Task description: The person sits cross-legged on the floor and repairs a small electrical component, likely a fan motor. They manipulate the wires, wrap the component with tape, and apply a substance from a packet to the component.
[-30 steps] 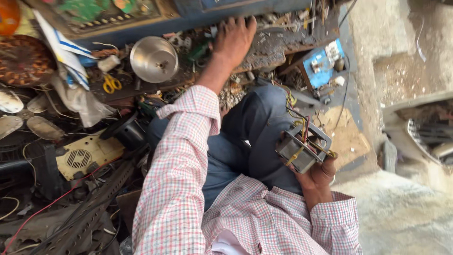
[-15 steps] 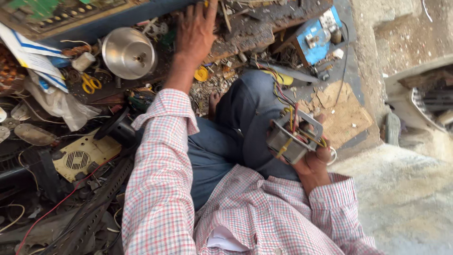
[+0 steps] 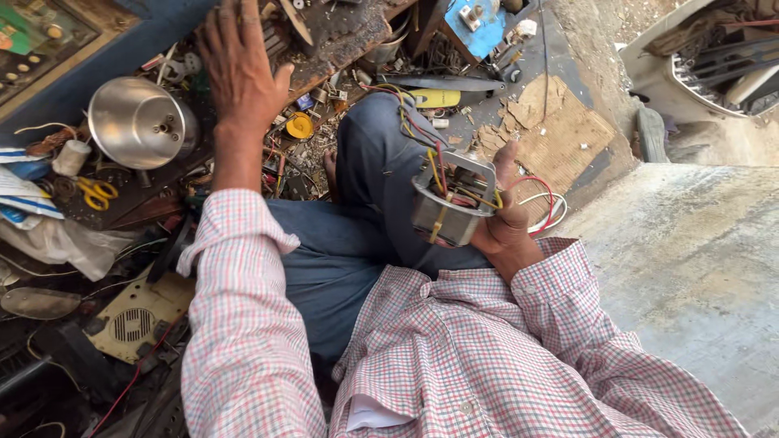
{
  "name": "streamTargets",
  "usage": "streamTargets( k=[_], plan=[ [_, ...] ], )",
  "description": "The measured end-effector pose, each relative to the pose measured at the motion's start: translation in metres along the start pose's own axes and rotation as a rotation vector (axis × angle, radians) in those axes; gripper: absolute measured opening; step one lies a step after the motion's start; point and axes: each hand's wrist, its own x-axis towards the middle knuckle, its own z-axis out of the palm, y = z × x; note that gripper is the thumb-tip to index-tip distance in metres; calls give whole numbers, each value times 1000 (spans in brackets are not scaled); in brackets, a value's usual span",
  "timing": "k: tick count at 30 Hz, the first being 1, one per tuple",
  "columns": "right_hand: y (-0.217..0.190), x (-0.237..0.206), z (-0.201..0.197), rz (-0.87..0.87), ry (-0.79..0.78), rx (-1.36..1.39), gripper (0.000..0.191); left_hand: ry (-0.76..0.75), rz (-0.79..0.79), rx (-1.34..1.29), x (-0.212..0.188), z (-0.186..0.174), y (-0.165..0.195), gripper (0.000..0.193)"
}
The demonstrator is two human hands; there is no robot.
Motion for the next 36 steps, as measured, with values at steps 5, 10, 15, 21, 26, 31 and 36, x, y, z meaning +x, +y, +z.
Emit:
streamTargets(
  k=[5, 10, 15, 21, 26, 31, 36],
  plan=[
    [2, -8, -7, -6, 33, -5, 95, 245, -58, -276, -45, -41, 43, 100],
    [5, -12, -11, -12, -19, -52, 112, 302, -118, -682, -128, -83, 153, 69],
    [6, -4, -2, 10, 18, -160, 115, 192, -121, -1049, -168, -108, 231, 63],
    [-1, -3, 29, 109, -33, -239, 103, 30, -263, -1361, -181, -129, 249, 82],
    [-1, -15, 45, 195, -35, -276, 94, 158, -105, -898, -189, -138, 258, 107],
    [5, -28, 38, 125, 34, -248, 88, 142, -157, -971, -187, -141, 263, 101],
    [5, -36, 18, 107, 48, -200, 83, 165, -138, -959, -184, -142, 261, 97]
  ],
)
